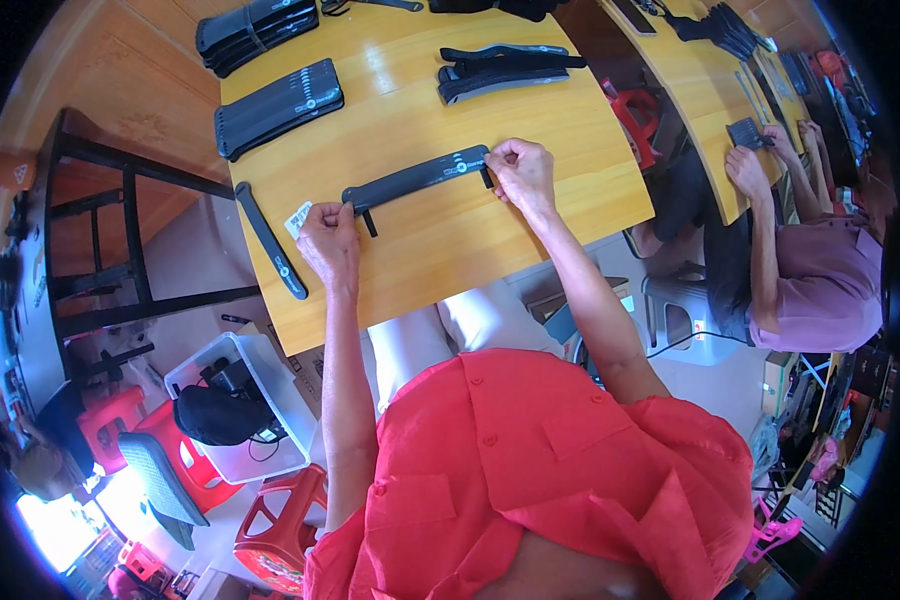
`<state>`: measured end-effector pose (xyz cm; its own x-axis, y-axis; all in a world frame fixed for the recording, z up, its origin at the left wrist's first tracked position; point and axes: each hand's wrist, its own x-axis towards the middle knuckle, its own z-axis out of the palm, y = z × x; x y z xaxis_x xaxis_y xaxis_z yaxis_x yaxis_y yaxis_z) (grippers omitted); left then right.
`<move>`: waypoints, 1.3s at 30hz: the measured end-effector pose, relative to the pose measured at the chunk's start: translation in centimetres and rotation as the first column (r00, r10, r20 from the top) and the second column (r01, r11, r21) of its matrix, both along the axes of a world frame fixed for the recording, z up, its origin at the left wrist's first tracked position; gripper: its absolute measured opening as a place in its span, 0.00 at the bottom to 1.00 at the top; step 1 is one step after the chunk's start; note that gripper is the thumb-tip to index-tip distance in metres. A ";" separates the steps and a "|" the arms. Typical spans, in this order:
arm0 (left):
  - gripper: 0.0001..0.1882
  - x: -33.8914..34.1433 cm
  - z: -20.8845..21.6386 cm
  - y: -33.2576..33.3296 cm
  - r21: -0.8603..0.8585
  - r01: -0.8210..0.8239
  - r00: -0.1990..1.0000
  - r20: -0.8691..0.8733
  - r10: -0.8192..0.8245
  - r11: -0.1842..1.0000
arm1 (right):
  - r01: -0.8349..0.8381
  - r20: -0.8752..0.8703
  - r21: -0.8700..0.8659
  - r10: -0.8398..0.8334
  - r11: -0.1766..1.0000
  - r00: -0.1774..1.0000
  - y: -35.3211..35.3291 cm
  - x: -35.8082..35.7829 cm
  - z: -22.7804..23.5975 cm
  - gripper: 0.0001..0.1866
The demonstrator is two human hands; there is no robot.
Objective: The person is attaching labels and inspecting black textile straps at a workshop table.
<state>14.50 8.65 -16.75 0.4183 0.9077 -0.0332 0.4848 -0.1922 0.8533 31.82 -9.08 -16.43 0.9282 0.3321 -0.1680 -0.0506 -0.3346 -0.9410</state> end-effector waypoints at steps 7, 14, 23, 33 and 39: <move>0.07 -0.1 -0.6 0.2 0.065 -0.002 1.000 -0.016 0.003 0.998 | -0.008 0.014 -0.003 0.008 1.000 1.000 0.0 -0.1 0.1 0.06; 0.08 0.0 0.2 0.0 -0.006 -0.006 0.999 -0.043 0.005 1.000 | -0.011 0.030 -0.052 0.013 0.999 0.999 0.0 0.0 0.3 0.05; 0.08 0.0 0.2 0.0 0.012 0.001 0.998 -0.059 0.000 1.000 | -0.007 0.029 -0.045 0.009 0.999 1.000 0.0 -0.1 0.2 0.05; 0.09 -0.1 -0.8 0.3 0.162 0.049 0.998 -0.047 -0.042 0.986 | -0.009 0.031 -0.034 0.010 0.999 0.999 0.0 -0.2 0.5 0.05; 0.10 0.0 -0.7 0.3 0.184 0.035 0.994 -0.109 -0.015 0.982 | -0.010 0.021 -0.018 0.010 1.000 1.000 0.0 -0.2 0.5 0.05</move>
